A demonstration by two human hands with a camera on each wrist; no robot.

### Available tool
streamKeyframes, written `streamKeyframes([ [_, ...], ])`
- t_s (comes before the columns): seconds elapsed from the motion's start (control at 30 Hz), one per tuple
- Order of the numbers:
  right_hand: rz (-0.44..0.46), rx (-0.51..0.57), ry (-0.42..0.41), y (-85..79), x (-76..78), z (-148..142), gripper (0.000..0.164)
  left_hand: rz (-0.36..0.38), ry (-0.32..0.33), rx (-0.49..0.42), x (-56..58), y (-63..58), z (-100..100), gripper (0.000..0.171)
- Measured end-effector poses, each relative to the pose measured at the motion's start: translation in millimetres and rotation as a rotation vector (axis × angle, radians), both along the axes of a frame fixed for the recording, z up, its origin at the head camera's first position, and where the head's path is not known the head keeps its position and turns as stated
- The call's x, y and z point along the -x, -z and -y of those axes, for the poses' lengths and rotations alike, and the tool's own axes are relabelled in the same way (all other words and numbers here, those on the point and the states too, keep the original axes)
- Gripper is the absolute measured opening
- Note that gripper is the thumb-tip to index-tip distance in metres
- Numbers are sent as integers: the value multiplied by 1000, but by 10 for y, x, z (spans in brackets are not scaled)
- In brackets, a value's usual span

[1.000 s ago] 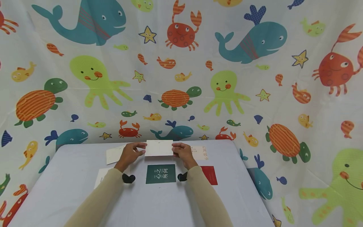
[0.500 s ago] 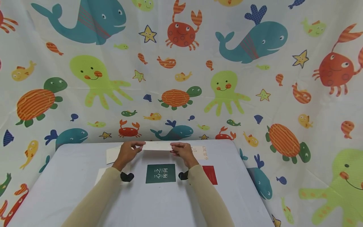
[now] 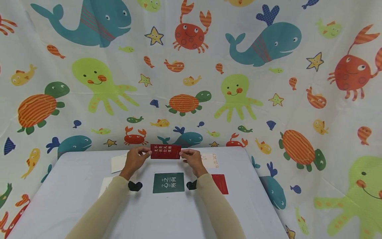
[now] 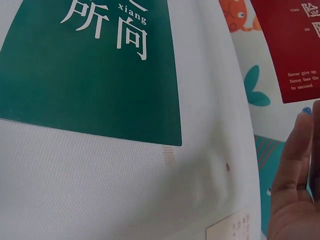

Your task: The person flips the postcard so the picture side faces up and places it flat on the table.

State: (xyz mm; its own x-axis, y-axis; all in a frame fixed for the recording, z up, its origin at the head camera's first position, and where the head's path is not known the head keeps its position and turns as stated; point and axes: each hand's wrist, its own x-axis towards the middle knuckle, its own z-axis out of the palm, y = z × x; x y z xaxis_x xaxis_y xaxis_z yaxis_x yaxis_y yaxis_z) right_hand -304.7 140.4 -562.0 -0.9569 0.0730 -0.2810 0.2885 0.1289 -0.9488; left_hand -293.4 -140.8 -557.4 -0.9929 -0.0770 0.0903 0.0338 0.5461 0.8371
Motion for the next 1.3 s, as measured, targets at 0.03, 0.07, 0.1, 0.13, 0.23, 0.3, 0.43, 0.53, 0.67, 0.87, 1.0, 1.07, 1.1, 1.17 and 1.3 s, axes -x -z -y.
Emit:
streamKeyframes([
  [0.03, -7, 6, -1, -1, 0, 0, 27, 0, -6, -7, -2, 0, -6, 26],
  [0.07, -13, 14, -3, -4, -1, 0, 28, 0, -11, -11, -3, 1, -12, 26],
  [0.1, -18, 26, -5, -5, -2, -2, 29, 0, -19, -17, -5, 2, -19, 27],
  [0.13, -22, 35, -7, -5, -3, -5, 29, -1, -28, -21, -8, 2, -27, 28],
  [0.23, -27, 59, -10, 4, 4, -13, 32, -3, -50, -38, -14, -3, -50, 29],
  [0.3, -30, 67, -7, 17, 13, -16, 34, -8, -59, -47, -18, -10, -62, 30],
  [0.43, -51, 65, 4, 17, 18, 3, 34, -28, -66, -64, -35, -26, -60, 30],
  [0.53, -73, 48, 19, -6, 8, 27, 31, -40, -66, -68, -35, -27, -55, 31],
  [0.67, -101, 21, 46, -2, 1, 51, 30, -41, -60, -59, -20, -8, -46, 30],
  [0.87, -103, -19, 42, 1, -3, 58, 32, -44, -32, -59, -11, 15, -27, 30],
  [1.0, -97, -48, 13, -3, 5, 46, 35, -38, -13, -62, -15, 19, -10, 31],
  [1.07, -97, -63, -2, -1, 10, 41, 37, -33, -4, -61, -21, 15, 0, 32],
  [1.1, -95, -67, -8, 0, 13, 39, 38, -29, 1, -60, -23, 13, 5, 32],
  [1.17, -90, -74, -19, 2, 17, 37, 40, -24, 11, -53, -24, 14, 17, 33],
  [1.3, -86, -79, -39, 12, 20, 29, 42, -8, 22, -49, -22, 24, 37, 34],
])
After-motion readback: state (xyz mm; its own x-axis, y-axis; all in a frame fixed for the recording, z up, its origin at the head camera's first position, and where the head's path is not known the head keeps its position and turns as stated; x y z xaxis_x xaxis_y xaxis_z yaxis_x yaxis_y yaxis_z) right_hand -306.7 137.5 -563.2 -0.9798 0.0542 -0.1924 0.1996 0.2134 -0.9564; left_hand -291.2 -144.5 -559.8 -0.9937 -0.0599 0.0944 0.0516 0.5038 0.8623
